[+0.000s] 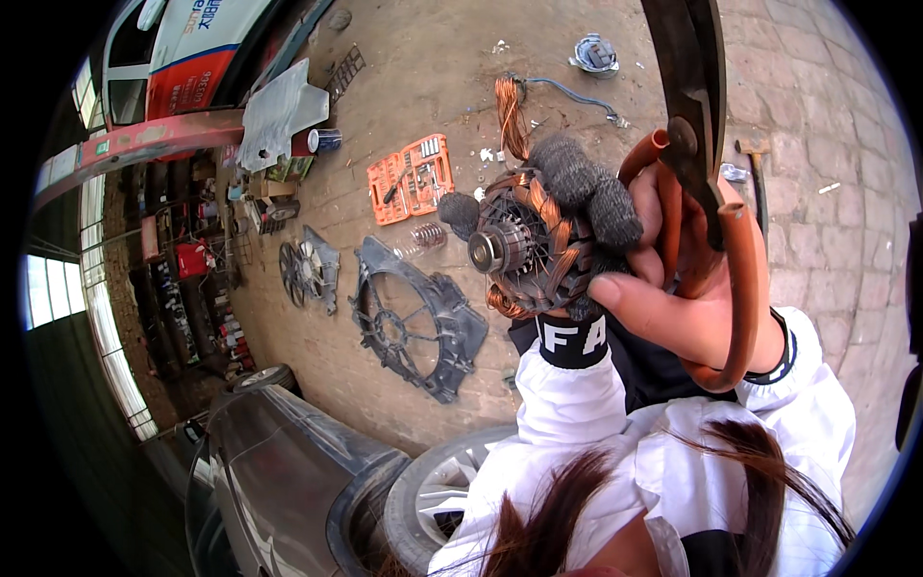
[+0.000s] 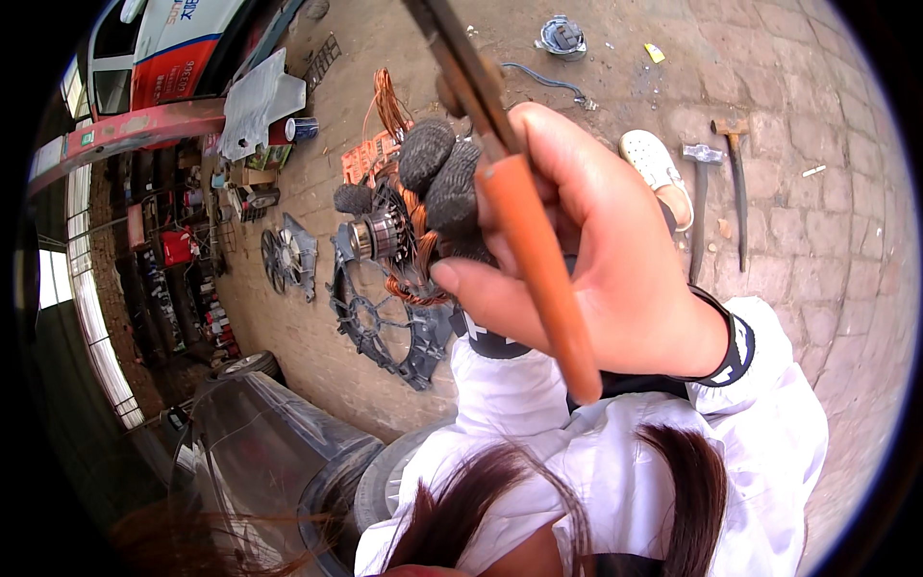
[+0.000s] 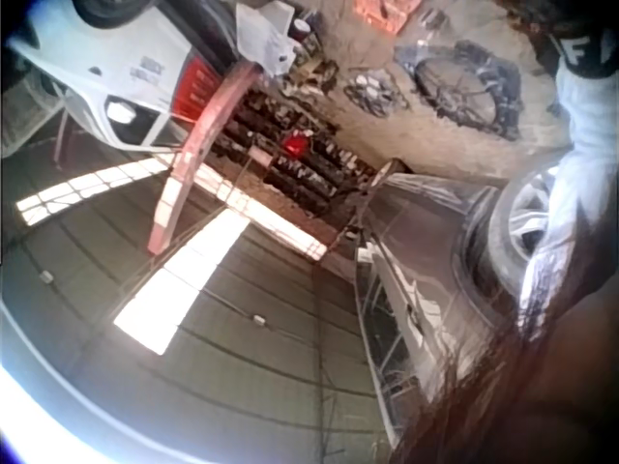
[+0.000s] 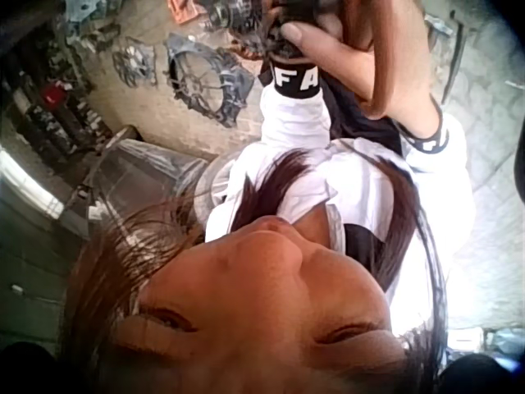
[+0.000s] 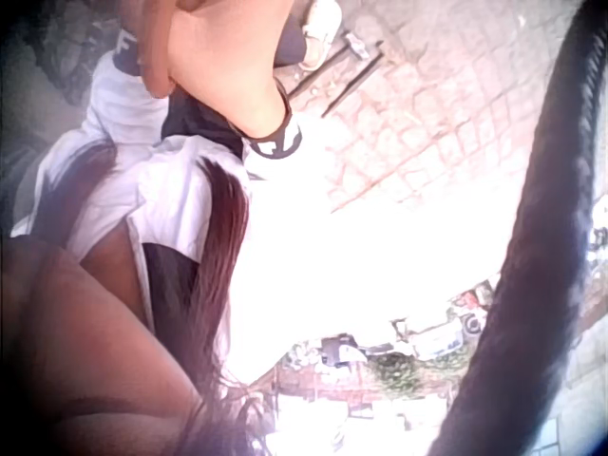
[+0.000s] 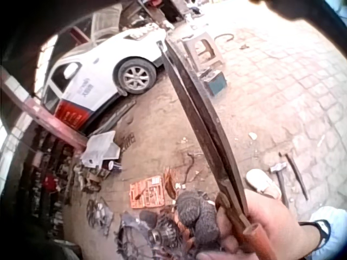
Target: The person sits on the ground and uses large orange-handled shears to cut copper windings on a motor armature held in their left hand. They repeatedly position the shears and snip the wires, occasionally adjusting their grip on the component.
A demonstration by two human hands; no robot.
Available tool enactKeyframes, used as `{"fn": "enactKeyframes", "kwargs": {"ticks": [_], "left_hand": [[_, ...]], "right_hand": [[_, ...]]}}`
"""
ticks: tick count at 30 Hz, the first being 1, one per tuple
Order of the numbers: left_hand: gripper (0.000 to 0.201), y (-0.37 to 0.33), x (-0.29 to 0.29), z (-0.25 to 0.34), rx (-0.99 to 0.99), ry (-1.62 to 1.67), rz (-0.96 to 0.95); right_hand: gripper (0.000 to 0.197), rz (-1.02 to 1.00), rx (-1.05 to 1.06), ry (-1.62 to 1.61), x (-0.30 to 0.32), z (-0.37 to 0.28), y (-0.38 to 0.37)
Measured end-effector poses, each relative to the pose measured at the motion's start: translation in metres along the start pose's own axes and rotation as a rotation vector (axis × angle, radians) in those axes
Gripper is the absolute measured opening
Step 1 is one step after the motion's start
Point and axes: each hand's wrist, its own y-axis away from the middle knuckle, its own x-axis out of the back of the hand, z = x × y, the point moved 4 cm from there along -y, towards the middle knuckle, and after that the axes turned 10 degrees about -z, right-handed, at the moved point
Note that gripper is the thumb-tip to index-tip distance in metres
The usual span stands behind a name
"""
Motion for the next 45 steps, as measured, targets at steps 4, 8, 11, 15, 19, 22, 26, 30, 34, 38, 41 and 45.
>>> {"fn": "enactKeyframes", "kwargs": {"ticks": [4,8,11,15,19,22,26,30,34,38,41,45], "left_hand": [[0.054,0.000,0.005,0.001,-0.015,-0.019,0.003],[0.054,0.001,0.010,0.002,-0.030,-0.036,0.001],[0.054,0.002,0.013,0.003,-0.039,-0.043,-0.003],[0.054,0.002,0.015,0.003,-0.050,-0.054,-0.006],[0.055,0.002,0.017,0.004,-0.059,-0.058,-0.010],[0.055,0.002,0.018,0.004,-0.064,-0.062,-0.014],[0.055,0.002,0.019,0.004,-0.071,-0.061,-0.021],[0.055,0.001,0.020,0.005,-0.081,-0.062,-0.033],[0.055,0.007,0.024,0.011,-0.109,-0.084,-0.038],[0.055,0.010,0.031,0.012,-0.124,-0.100,-0.052],[0.055,-0.004,0.024,0.003,-0.111,-0.081,-0.075],[0.055,-0.004,0.032,0.002,-0.140,-0.122,-0.086]], "right_hand": [[0.053,-0.044,0.030,0.148,-0.005,-0.004,0.005],[0.058,-0.086,0.056,0.234,-0.013,-0.004,0.008],[0.051,-0.115,0.120,0.290,-0.018,-0.005,0.007],[0.045,-0.084,0.064,0.199,-0.025,-0.007,0.009],[0.044,-0.122,0.108,0.254,-0.028,-0.009,0.010],[0.044,-0.135,0.131,0.279,-0.028,-0.007,0.010],[0.048,-0.137,0.178,0.402,-0.024,-0.007,0.006],[0.060,-0.174,-0.002,0.206,-0.006,-0.010,0.014],[0.080,-0.360,-0.119,-0.025,-0.001,-0.004,0.040],[0.071,-0.651,-0.550,-0.110,-0.001,-0.008,0.058],[0.081,-0.670,-0.634,-0.196,0.007,-0.007,0.074],[0.102,-0.672,-0.731,-0.341,0.007,-0.002,0.085]]}}
